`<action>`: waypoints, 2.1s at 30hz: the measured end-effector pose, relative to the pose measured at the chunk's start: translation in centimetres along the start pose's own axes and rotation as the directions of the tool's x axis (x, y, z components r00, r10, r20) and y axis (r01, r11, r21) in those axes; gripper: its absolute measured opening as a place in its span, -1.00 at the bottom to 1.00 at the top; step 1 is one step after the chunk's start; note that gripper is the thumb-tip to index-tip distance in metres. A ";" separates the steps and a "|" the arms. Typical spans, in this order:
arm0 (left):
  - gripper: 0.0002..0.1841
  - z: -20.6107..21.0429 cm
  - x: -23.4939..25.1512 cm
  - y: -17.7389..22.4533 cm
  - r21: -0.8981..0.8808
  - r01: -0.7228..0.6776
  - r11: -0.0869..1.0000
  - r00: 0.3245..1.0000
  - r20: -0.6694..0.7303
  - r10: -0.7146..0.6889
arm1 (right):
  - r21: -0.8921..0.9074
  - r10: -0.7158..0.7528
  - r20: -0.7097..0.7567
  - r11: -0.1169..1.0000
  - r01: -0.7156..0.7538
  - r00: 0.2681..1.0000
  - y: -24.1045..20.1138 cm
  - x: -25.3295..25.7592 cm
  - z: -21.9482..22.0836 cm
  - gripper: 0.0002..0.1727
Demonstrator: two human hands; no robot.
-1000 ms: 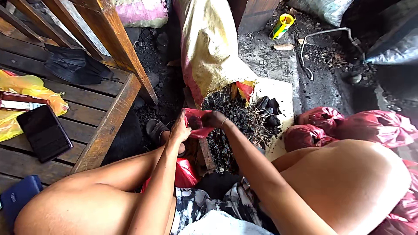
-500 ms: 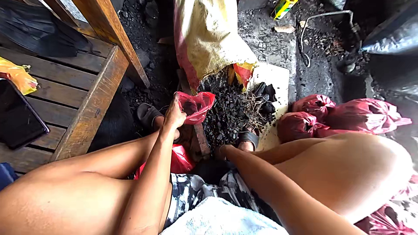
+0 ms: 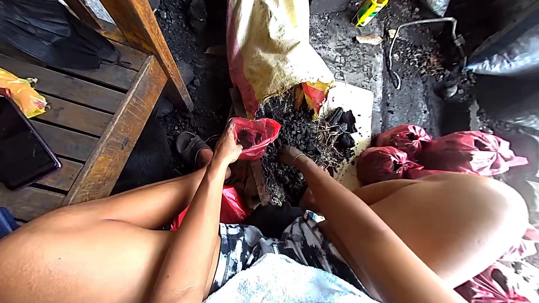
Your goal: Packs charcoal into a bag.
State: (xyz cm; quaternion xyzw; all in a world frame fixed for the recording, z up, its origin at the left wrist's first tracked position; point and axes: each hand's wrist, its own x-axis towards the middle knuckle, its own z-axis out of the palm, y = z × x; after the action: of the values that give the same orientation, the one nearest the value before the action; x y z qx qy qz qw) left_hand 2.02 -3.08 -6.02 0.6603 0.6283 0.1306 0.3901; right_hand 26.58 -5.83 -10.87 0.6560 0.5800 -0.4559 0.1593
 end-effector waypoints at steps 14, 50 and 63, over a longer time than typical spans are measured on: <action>0.02 0.1 -0.4 0.1 0.013 0.012 1.000 1.000 0.003 -0.012 | -0.091 0.043 0.003 0.995 -0.042 0.999 -1.0 -0.6 5.9 -0.57; 0.01 -0.9 0.2 -1.1 -0.029 0.029 0.999 0.999 -0.027 -0.030 | -0.236 -0.365 0.259 0.874 0.425 0.894 -8.4 -2.2 0.1 -0.72; -0.02 -1.0 0.2 -0.6 -0.033 0.018 0.999 1.000 -0.016 -0.019 | -0.341 0.025 0.429 0.930 0.136 0.903 -1.0 -2.8 9.3 -0.52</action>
State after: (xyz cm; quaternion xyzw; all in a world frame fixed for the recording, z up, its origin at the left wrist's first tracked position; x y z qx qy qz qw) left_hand 0.98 -2.64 -5.84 0.6469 0.6352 0.1429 0.3970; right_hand 22.03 -14.15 -13.30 0.4825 0.6241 -0.4773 0.3871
